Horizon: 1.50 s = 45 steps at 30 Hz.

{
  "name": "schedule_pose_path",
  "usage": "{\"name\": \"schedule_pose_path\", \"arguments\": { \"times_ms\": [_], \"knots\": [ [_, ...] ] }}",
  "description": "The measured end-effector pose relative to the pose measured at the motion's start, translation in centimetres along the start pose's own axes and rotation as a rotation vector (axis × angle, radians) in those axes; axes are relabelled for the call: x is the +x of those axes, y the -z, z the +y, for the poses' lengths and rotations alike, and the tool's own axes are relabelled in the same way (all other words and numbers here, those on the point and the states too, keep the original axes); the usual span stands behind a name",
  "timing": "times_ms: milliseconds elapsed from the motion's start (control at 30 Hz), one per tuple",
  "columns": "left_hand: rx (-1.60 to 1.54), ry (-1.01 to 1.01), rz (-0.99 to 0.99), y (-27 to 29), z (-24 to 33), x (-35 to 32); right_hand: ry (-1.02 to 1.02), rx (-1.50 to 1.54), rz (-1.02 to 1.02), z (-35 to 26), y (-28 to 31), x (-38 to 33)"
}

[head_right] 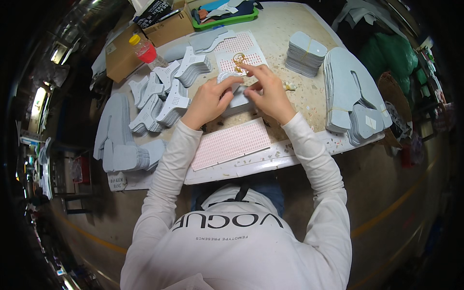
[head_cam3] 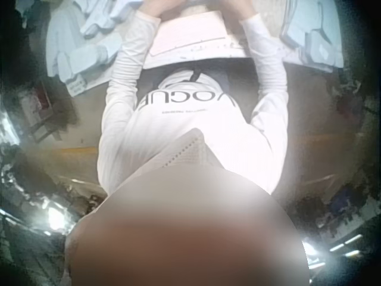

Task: The person repeatedly picks small white plastic parts from a pile, peels individual labels from a pink grid sheet, and sticks each label onto a part before placing it into a growing stack. The process continues with multiple parts throughout the clip.

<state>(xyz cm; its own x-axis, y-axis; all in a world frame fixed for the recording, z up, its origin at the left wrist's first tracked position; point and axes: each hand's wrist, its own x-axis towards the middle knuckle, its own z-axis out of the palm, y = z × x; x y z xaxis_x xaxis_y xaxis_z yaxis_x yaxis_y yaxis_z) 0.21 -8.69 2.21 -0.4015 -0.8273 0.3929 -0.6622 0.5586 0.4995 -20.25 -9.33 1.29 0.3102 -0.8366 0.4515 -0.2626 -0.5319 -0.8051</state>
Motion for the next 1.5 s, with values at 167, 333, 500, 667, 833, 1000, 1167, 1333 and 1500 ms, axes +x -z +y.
{"name": "schedule_pose_path", "arguments": {
  "times_ms": [167,333,500,667,833,1000,1167,1333,1500],
  "knots": [
    [0.042,-0.11,0.043,-0.2,0.3,-0.4,0.09,-0.174,0.033,0.7,-0.6,0.2],
    [-0.094,-0.029,0.035,0.1,0.0,0.0,0.049,-0.039,0.039,0.2,0.4,0.7],
    [0.064,-0.056,0.042,-0.1,0.6,-0.3,0.153,-0.147,-0.1,-0.2,-0.8,0.8],
    [0.0,-0.05,0.012,0.0,0.3,-0.4,0.122,-0.278,-0.053,0.2,-0.2,1.5],
    [-0.109,-0.059,0.079,-0.3,-0.2,0.0,0.031,-0.019,-0.052,0.2,0.0,1.0],
    [0.025,-0.08,0.047,-0.3,0.2,-0.5,0.265,-0.299,-0.058,1.1,-1.3,0.6],
    [-0.149,-0.033,0.049,0.2,-0.5,-0.4,0.118,-0.245,0.151,2.0,-0.6,0.7],
    [-0.173,-0.061,0.06,0.5,-0.7,-0.2,-0.441,0.61,0.027,2.0,-0.7,0.1],
    [-0.265,-0.01,0.107,1.0,0.9,-0.3,-0.433,0.538,-0.016,1.7,-1.6,-0.5]
  ]
}}
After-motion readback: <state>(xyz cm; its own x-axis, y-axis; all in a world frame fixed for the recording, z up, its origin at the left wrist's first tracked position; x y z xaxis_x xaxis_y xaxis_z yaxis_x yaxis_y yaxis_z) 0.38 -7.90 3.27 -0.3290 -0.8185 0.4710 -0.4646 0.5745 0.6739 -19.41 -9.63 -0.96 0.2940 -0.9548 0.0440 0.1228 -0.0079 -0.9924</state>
